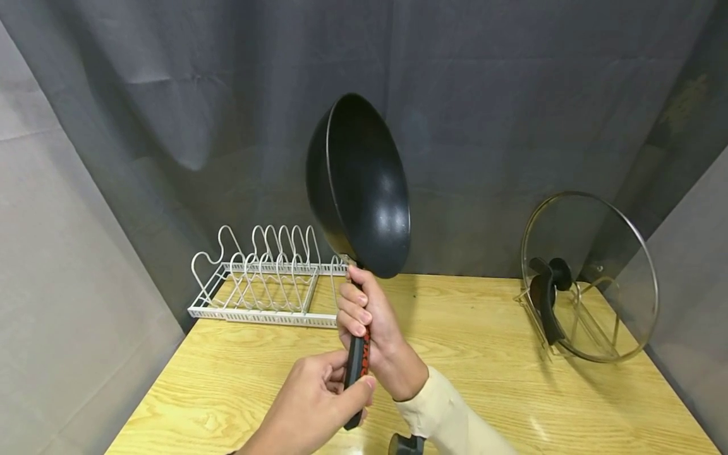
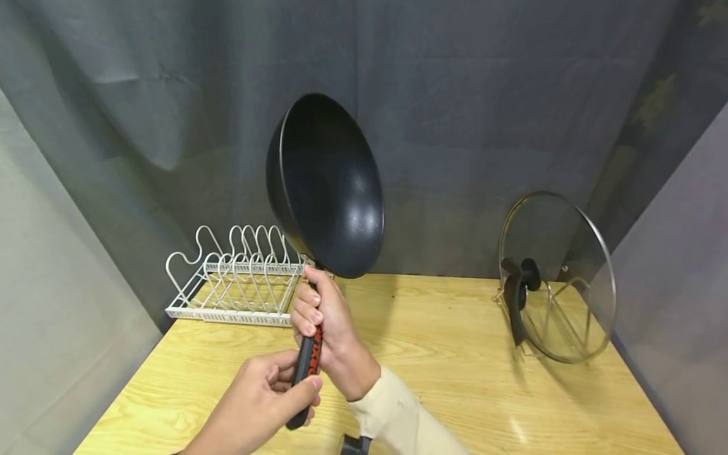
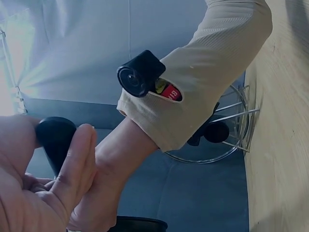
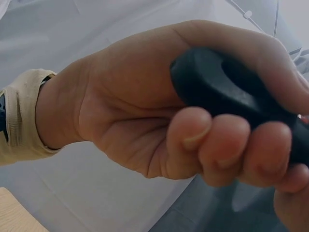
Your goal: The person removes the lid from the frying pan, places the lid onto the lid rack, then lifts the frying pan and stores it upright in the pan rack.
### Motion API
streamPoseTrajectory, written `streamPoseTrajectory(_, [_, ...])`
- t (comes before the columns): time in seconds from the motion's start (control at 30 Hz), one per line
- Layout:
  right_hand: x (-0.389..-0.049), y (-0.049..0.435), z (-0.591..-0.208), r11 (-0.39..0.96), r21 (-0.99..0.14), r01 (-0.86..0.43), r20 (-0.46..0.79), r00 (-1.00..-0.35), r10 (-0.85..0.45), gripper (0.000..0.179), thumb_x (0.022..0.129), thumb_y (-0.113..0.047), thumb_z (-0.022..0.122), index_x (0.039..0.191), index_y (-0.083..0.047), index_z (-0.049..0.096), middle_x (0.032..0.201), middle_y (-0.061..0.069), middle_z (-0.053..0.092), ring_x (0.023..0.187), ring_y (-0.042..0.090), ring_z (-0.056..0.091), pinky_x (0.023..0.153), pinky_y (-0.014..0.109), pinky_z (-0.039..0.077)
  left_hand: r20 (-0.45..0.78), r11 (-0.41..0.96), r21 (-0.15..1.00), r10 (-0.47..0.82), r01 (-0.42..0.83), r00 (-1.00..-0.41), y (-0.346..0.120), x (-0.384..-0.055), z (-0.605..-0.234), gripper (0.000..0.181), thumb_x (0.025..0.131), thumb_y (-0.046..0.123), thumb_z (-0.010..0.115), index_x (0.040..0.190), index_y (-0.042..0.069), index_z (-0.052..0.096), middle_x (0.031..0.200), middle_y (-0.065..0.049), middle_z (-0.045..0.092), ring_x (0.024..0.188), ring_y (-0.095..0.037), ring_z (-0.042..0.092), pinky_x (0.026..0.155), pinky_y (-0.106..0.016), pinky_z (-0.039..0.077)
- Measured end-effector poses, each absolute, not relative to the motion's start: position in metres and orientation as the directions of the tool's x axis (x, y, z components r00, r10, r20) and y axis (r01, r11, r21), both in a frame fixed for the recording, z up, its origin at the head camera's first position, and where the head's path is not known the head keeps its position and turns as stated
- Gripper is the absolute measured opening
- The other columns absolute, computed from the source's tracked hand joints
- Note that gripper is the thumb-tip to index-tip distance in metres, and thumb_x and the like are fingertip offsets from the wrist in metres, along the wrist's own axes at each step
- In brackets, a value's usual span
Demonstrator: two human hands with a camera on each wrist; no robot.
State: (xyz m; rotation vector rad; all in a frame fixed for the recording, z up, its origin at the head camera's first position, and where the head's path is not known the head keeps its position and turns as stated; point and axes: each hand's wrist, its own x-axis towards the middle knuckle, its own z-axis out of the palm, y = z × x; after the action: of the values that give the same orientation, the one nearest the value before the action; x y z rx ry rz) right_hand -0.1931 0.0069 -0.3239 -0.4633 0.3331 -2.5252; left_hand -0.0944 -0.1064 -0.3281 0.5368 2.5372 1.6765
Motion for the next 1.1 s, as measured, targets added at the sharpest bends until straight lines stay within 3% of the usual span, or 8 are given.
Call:
streamPoseTrajectory(0.13, [-0.195, 0.003, -0.319, -0.812, -0.317, 0.49, 0.284, -0.768, -0.574, 0.041, 0.103, -0.026, 0.035, 0.064, -0.016, 0.042, 0.048, -0.01, 0.039, 0.031, 0.0, 0.037, 0.031, 0.013, 0.032, 0.172, 0.348, 0.898, 0.282, 0.268, -0.944, -0.108, -0.094, -0.326, 0.012, 0.087, 0.021, 0.068, 0.081, 0.011, 0.064, 0.063, 0.005, 0.066, 0.054, -0.009, 0.064, 0.05, -0.027, 0.052])
streamPoseTrajectory(0.47, [-0.2, -0.006, -0.311, -0.816, -0.235, 0.529, 0.37, -0.728, -0.578, 0.026, 0.104, -0.023, 0.032, 0.084, -0.014, 0.047, 0.05, -0.008, 0.039, 0.033, 0.001, 0.036, 0.031, 0.014, 0.033, 0.172, 0.296, 0.924, 0.247, 0.243, -0.954, -0.111, -0.095, -0.319, 0.01, 0.086, 0.017, 0.069, 0.083, 0.009, 0.063, 0.061, 0.001, 0.063, 0.051, -0.012, 0.061, 0.05, -0.027, 0.051])
streamPoseTrajectory(1.1, [-0.203, -0.019, -0.313, -0.761, -0.116, 0.638, 0.45, -0.649, -0.613, 0.023, 0.102, -0.021, 0.038, 0.083, -0.012, 0.049, 0.051, -0.008, 0.034, 0.033, 0.003, 0.035, 0.032, 0.015, 0.033, 0.184, 0.315, 0.919, 0.194, 0.239, -0.964, -0.119, -0.092, -0.318, 0.011, 0.085, 0.017, 0.071, 0.083, 0.009, 0.064, 0.06, 0.001, 0.062, 0.049, -0.012, 0.059, 0.048, -0.027, 0.049])
